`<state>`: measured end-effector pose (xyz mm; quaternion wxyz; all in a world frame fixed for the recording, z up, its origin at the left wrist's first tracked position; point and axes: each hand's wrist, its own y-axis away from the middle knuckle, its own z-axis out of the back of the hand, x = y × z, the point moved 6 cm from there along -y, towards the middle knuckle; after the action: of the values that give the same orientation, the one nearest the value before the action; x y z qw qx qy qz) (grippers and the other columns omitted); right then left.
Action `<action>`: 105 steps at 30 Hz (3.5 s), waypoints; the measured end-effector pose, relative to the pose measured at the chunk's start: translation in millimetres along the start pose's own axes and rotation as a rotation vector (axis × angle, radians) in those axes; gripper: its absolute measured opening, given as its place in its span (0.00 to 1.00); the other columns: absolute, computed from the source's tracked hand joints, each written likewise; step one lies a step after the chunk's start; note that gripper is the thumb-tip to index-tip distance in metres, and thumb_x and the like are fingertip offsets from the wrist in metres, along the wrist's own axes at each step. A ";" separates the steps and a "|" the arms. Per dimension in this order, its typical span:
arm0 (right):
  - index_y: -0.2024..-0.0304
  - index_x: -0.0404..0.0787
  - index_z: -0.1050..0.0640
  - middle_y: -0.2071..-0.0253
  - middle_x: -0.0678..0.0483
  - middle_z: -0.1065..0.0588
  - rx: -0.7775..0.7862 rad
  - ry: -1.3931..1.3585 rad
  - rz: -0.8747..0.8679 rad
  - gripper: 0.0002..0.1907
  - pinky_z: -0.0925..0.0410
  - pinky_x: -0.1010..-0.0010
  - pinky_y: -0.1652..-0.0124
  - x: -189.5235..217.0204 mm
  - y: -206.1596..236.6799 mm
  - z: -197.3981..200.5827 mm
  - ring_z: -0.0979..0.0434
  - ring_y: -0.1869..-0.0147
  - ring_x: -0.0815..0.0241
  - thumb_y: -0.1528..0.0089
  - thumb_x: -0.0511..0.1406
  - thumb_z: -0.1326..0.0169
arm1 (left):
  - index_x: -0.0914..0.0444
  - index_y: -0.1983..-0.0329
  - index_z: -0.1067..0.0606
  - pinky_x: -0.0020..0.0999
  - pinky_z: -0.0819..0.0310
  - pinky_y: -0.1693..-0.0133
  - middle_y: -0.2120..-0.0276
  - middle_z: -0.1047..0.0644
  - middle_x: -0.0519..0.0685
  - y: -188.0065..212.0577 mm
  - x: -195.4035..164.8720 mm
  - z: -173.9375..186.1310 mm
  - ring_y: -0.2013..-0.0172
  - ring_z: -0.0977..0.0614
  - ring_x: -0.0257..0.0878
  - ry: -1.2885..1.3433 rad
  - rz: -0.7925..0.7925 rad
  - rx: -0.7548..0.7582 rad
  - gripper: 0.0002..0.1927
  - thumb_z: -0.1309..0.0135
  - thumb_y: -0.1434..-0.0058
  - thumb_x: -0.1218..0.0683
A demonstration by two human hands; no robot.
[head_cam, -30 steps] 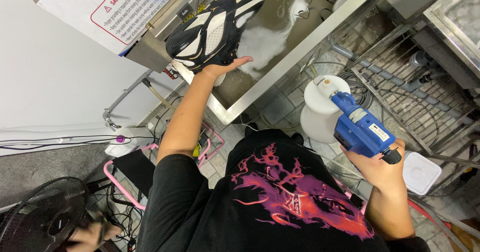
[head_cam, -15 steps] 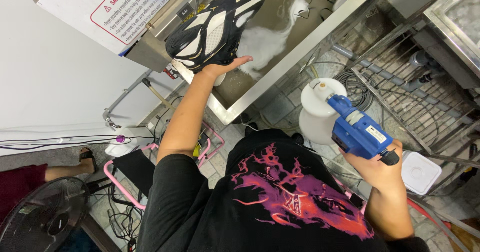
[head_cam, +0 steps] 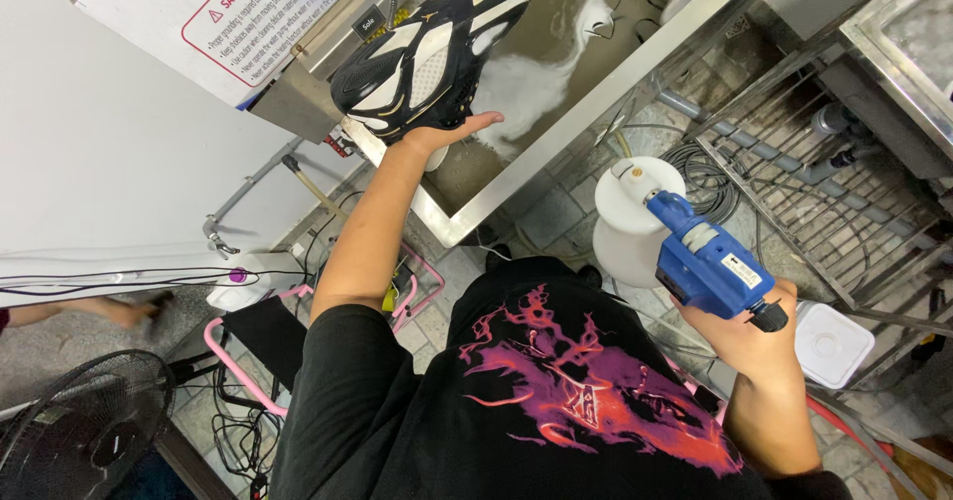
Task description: The person rinses a black and white sneaker under a faucet in a metal sink, then uses a blue spray gun to apply a cleaning solution to the shoe's upper and sole.
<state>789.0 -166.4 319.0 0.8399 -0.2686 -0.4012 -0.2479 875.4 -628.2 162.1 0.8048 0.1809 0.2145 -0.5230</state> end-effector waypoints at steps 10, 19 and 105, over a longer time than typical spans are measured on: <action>0.56 0.36 0.19 0.64 0.54 0.19 -0.027 -0.017 -0.060 0.19 0.28 0.75 0.59 2.5 -4.1 -0.5 0.19 0.63 0.67 0.50 0.29 0.32 | 0.62 0.26 0.40 0.51 0.47 0.30 0.27 0.39 0.59 3.3 -4.6 8.3 0.29 0.40 0.58 -0.059 -0.039 -0.073 0.54 0.48 0.43 0.21; 0.57 0.37 0.19 0.65 0.54 0.19 -0.016 -0.025 -0.084 0.18 0.29 0.76 0.60 0.4 -4.8 -0.7 0.20 0.64 0.67 0.49 0.30 0.32 | 0.62 0.26 0.40 0.51 0.48 0.30 0.28 0.40 0.60 3.7 -8.1 6.7 0.29 0.41 0.59 -0.067 -0.028 -0.043 0.54 0.49 0.43 0.21; 0.60 0.37 0.18 0.70 0.55 0.22 -0.040 -0.013 -0.181 0.15 0.32 0.76 0.67 -35.8 16.5 4.6 0.25 0.72 0.70 0.49 0.32 0.34 | 0.69 0.36 0.31 0.36 0.36 0.35 0.40 0.25 0.50 66.5 -8.2 -53.1 0.40 0.25 0.42 1.668 -0.134 -0.730 0.27 0.47 0.40 0.70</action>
<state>777.0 -144.1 288.5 0.8058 -0.2497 -0.4243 -0.3290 925.3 -568.9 126.2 0.3640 0.2218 0.8889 -0.1678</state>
